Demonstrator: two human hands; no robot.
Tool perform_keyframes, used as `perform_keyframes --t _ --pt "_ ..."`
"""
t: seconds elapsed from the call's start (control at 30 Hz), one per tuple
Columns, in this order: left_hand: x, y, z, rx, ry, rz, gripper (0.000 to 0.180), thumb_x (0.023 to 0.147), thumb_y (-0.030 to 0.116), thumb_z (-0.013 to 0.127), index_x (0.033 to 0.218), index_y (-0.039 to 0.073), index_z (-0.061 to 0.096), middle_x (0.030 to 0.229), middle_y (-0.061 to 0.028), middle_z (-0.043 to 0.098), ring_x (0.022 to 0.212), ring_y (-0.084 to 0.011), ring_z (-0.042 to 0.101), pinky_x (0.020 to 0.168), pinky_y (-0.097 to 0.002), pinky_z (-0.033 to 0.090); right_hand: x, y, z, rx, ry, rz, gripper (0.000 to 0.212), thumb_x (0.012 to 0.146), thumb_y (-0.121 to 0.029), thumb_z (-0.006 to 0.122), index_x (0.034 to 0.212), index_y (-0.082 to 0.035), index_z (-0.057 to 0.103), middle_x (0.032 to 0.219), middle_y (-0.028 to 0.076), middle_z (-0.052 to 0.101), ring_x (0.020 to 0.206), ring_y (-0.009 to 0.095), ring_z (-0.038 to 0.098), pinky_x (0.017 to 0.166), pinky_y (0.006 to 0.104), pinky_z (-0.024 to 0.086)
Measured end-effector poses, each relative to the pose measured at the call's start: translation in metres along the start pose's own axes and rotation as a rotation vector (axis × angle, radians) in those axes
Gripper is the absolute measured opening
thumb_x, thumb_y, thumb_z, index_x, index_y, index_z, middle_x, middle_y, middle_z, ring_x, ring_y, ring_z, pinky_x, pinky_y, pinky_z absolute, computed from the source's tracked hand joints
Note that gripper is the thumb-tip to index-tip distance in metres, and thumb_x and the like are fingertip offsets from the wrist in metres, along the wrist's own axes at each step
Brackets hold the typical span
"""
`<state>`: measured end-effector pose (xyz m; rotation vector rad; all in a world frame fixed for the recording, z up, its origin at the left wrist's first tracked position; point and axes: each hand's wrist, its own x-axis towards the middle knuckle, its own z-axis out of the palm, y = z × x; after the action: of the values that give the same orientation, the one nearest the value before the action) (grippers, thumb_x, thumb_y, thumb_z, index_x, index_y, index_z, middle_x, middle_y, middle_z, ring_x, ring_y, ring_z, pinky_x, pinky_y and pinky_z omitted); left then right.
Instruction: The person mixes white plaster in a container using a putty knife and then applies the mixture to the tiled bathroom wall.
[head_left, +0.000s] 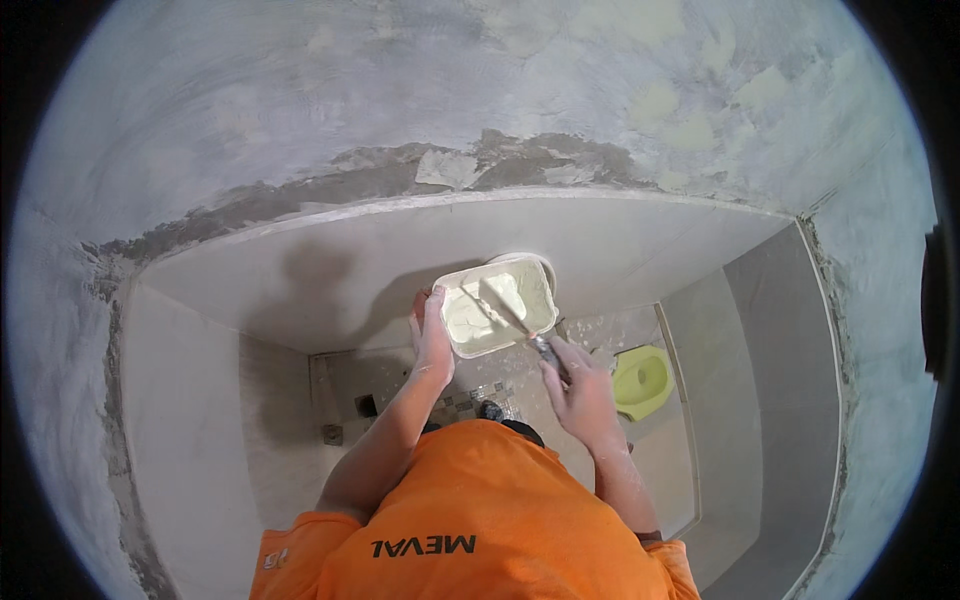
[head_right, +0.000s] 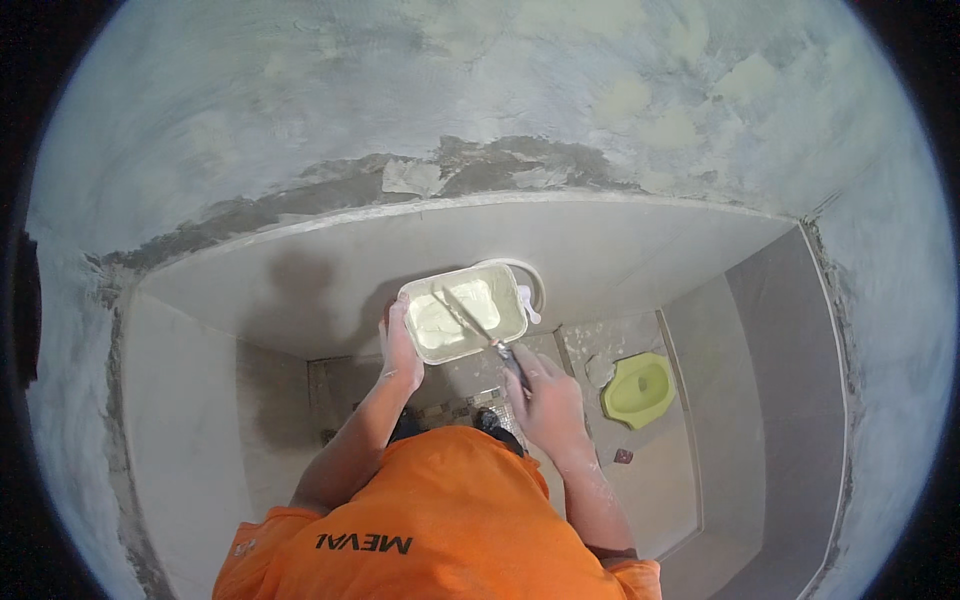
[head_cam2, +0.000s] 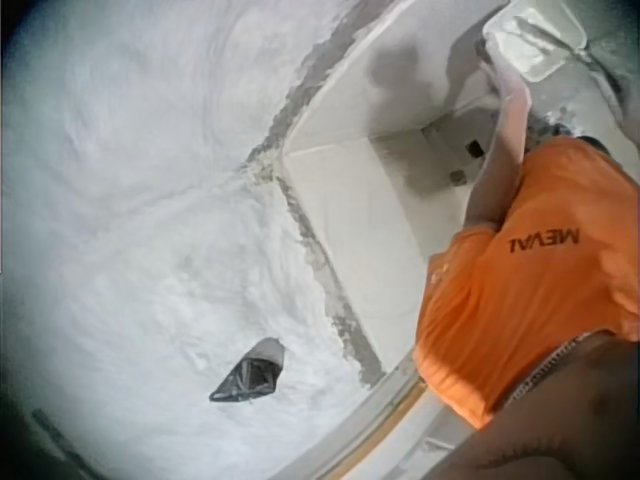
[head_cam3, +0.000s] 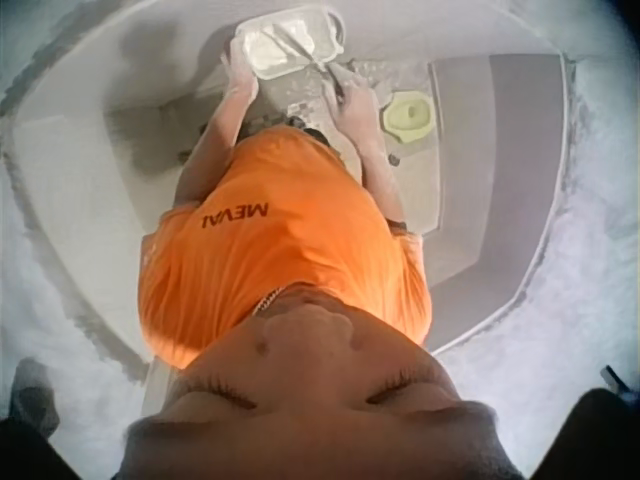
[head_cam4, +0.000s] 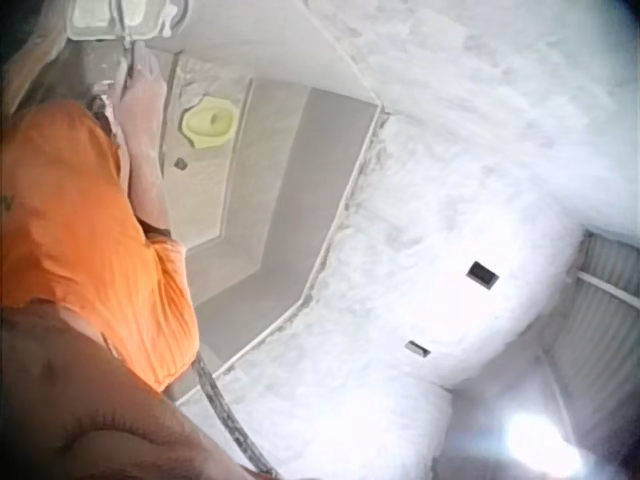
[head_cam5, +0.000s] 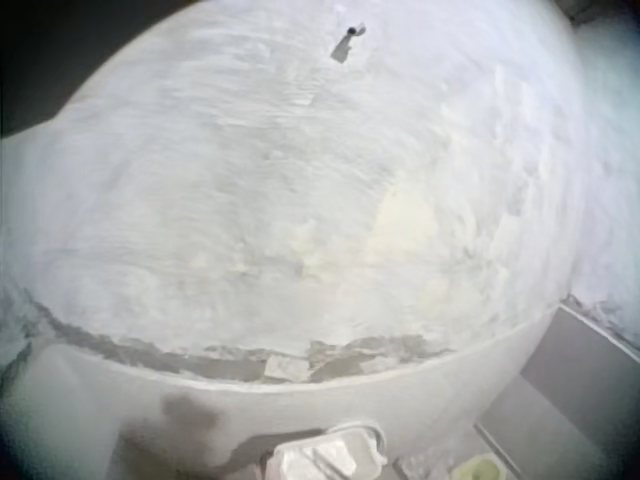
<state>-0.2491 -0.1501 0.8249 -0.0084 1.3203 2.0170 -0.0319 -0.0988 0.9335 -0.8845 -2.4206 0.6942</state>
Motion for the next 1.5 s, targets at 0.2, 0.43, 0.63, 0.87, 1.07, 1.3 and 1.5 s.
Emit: perform_keyframes --t 0.2,0.43,0.63,0.87,1.07,1.3,1.5 --pt "-0.004 0.004 -0.004 -0.002 0.017 0.032 0.032 0.099 0.034 0.057 0.106 0.003 0.060 0.106 -0.0077 0.060 0.102 -0.0170 0.056 0.096 -0.0336 0.044 -0.002 0.001 -0.019 0.556 -0.069 0.416 0.029 0.094 -0.011 0.065 0.120 0.001 0.064 0.081 0.009 0.063 0.070 0.016 0.058 0.068 0.0314 0.049" --pt "-0.011 0.028 0.003 0.116 -0.181 0.317 0.031 0.094 0.022 0.059 0.117 0.000 0.062 0.112 -0.0078 0.063 0.106 -0.0172 0.056 0.102 -0.0319 0.040 -0.002 -0.001 -0.022 0.065 0.027 -0.028 0.040 0.089 -0.009 0.067 0.129 -0.004 0.065 0.089 0.013 0.066 0.076 0.030 0.064 0.074 0.0412 0.051" --pt "-0.013 0.037 0.003 0.110 -0.233 0.365 0.029 0.092 0.015 0.057 0.117 0.001 0.063 0.110 -0.0065 0.063 0.109 -0.0152 0.056 0.102 -0.0313 0.041 -0.007 -0.026 0.004 -0.242 -0.049 0.020 0.050 0.089 -0.012 0.067 0.139 -0.015 0.062 0.099 0.015 0.061 0.082 0.036 0.064 0.071 0.0458 0.053" --pt "-0.010 0.028 0.003 0.163 -0.245 0.296 0.027 0.095 0.019 0.059 0.115 0.001 0.064 0.108 -0.0058 0.064 0.107 -0.0145 0.056 0.100 -0.0298 0.042 -0.012 -0.040 -0.006 -0.234 -0.293 0.009 0.047 0.088 -0.009 0.066 0.135 -0.015 0.066 0.097 0.014 0.062 0.083 0.035 0.065 0.070 0.0456 0.053" --pt "-0.009 0.042 -0.021 0.115 -0.152 0.159 0.029 0.098 0.025 0.059 0.117 0.003 0.061 0.109 -0.0059 0.064 0.105 -0.0155 0.057 0.098 -0.0319 0.044 0.019 -0.035 -0.038 0.150 -0.403 0.210 0.038 0.091 -0.014 0.067 0.129 -0.010 0.070 0.083 0.009 0.067 0.063 0.016 0.054 0.061 0.0289 0.045" --pt "0.001 0.066 -0.100 -0.112 -0.128 -0.058 0.025 0.101 0.030 0.054 0.109 0.007 0.059 0.109 -0.0068 0.063 0.106 -0.0173 0.060 0.094 -0.0327 0.048 0.012 -0.033 0.027 1.153 -0.346 0.702 0.042 0.091 -0.014 0.064 0.131 -0.001 0.063 0.084 0.005 0.066 0.062 0.010 0.055 0.053 0.0227 0.043" --pt "0.022 0.080 -0.138 -0.141 -0.174 -0.175 0.046 0.103 0.042 0.047 0.130 0.006 0.054 0.128 -0.0095 0.061 0.121 -0.0244 0.059 0.105 -0.0397 0.046 0.005 -0.061 0.092 1.805 -0.455 0.655 0.038 0.090 -0.011 0.063 0.125 0.003 0.055 0.083 0.013 0.064 0.056 0.013 0.056 0.040 0.0219 0.041"
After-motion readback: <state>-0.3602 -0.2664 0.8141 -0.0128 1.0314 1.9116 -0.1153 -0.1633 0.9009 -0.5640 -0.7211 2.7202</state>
